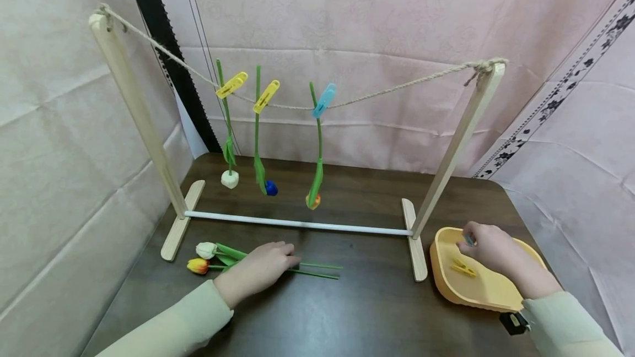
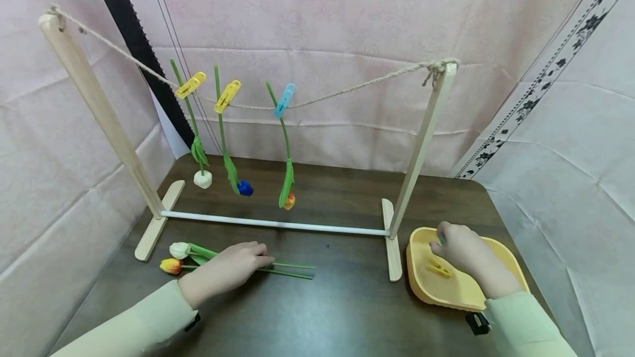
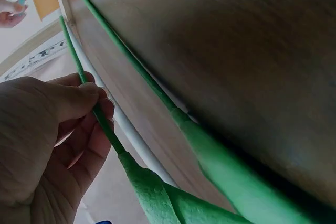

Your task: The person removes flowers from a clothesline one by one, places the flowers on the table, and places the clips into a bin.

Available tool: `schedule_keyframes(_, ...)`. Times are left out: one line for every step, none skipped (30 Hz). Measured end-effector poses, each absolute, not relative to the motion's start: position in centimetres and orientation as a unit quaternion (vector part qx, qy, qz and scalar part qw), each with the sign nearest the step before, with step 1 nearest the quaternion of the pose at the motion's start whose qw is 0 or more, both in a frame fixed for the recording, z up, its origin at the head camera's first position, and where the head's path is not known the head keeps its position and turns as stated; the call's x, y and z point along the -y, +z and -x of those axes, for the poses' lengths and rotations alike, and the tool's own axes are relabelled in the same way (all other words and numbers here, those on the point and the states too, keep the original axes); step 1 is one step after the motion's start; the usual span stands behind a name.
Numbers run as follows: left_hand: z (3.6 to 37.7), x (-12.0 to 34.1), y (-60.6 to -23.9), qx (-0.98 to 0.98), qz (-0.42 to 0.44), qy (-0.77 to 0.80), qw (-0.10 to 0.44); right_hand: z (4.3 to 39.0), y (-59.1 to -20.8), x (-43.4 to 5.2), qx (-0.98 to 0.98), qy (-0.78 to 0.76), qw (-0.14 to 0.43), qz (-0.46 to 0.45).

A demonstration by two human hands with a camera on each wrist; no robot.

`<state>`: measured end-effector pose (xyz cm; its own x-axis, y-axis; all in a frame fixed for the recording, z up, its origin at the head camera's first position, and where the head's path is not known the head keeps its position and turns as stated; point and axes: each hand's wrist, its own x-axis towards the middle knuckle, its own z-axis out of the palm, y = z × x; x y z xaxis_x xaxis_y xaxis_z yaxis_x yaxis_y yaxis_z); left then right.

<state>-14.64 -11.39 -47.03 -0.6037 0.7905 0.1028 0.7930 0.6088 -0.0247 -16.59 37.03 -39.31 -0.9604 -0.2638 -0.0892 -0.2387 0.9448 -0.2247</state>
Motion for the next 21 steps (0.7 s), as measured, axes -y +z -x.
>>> schedule_keyframes(14.6,11.4,-47.1,0.895,0.443,-0.007,0.052,16.7,-39.7,-37.4,-0.985,-0.101,0.071,0.124)
schedule_keyframes(14.6,11.4,-47.2,0.894,0.445,-0.004,0.053,16.8,-40.1,-37.8,-0.985,-0.096,0.082,0.121)
schedule_keyframes(14.6,11.4,-47.4,0.893,0.446,0.002,0.052,16.9,-40.5,-38.0,-0.984,-0.091,0.089,0.121)
schedule_keyframes(14.6,11.5,-47.5,0.893,0.446,0.006,0.05,16.9,-40.8,-38.3,-0.984,-0.089,0.097,0.122)
schedule_keyframes(14.5,11.5,-47.6,0.894,0.446,0.009,0.046,17.0,-41.1,-38.4,-0.983,-0.092,0.102,0.125)
schedule_keyframes(14.5,11.5,-47.7,0.895,0.444,0.011,0.043,17.0,-41.4,-38.5,-0.982,-0.094,0.105,0.13)
schedule_keyframes(14.5,11.5,-47.8,0.897,0.441,0.011,0.036,17.0,-41.6,-38.6,-0.98,-0.097,0.108,0.133)
schedule_keyframes(14.5,11.5,-47.8,0.899,0.436,0.008,0.031,17.0,-41.8,-38.6,-0.979,-0.1,0.108,0.138)
schedule_keyframes(14.5,11.5,-47.9,0.902,0.43,0.004,0.024,16.9,-41.9,-38.6,-0.979,-0.103,0.108,0.143)
schedule_keyframes(14.5,11.5,-47.9,0.906,0.424,-0.002,0.018,16.9,-42.0,-38.6,-0.978,-0.104,0.107,0.145)
schedule_keyframes(14.5,11.5,-47.9,0.908,0.418,-0.007,0.014,16.9,-42.1,-38.6,-0.978,-0.103,0.104,0.149)
schedule_keyframes(14.5,11.5,-47.9,0.91,0.413,-0.011,0.013,16.9,-42.2,-38.5,-0.978,-0.101,0.102,0.151)
schedule_keyframes(14.5,11.5,-47.9,0.913,0.408,-0.014,0.012,16.8,-42.3,-38.5,-0.978,-0.1,0.103,0.151)
schedule_keyframes(14.5,11.5,-47.9,0.914,0.406,-0.016,0.013,16.8,-42.4,-38.5,-0.979,-0.097,0.103,0.15)
schedule_keyframes(14.5,11.6,-47.9,0.914,0.405,-0.015,0.015,16.7,-42.5,-38.5,-0.979,-0.094,0.103,0.149)
schedule_keyframes(14.5,11.6,-47.9,0.914,0.404,-0.015,0.017,16.7,-42.5,-38.4,-0.979,-0.093,0.102,0.15)
schedule_keyframes(14.5,11.6,-47.9,0.915,0.404,-0.015,0.019,16.6,-42.5,-38.4,-0.979,-0.091,0.101,0.151)
schedule_keyframes(14.5,11.6,-48.0,0.915,0.402,-0.015,0.019,16.6,-42.6,-38.4,-0.979,-0.09,0.1,0.152)
schedule_keyframes(14.5,11.6,-48.0,0.916,0.401,-0.016,0.018,16.6,-42.6,-38.4,-0.979,-0.09,0.099,0.152)
schedule_keyframes(14.6,11.6,-48.1,0.916,0.4,-0.018,0.016,16.6,-42.6,-38.3,-0.979,-0.09,0.097,0.155)
schedule_keyframes(14.6,11.6,-48.1,0.917,0.399,-0.02,0.014,16.5,-42.6,-38.3,-0.979,-0.09,0.094,0.159)
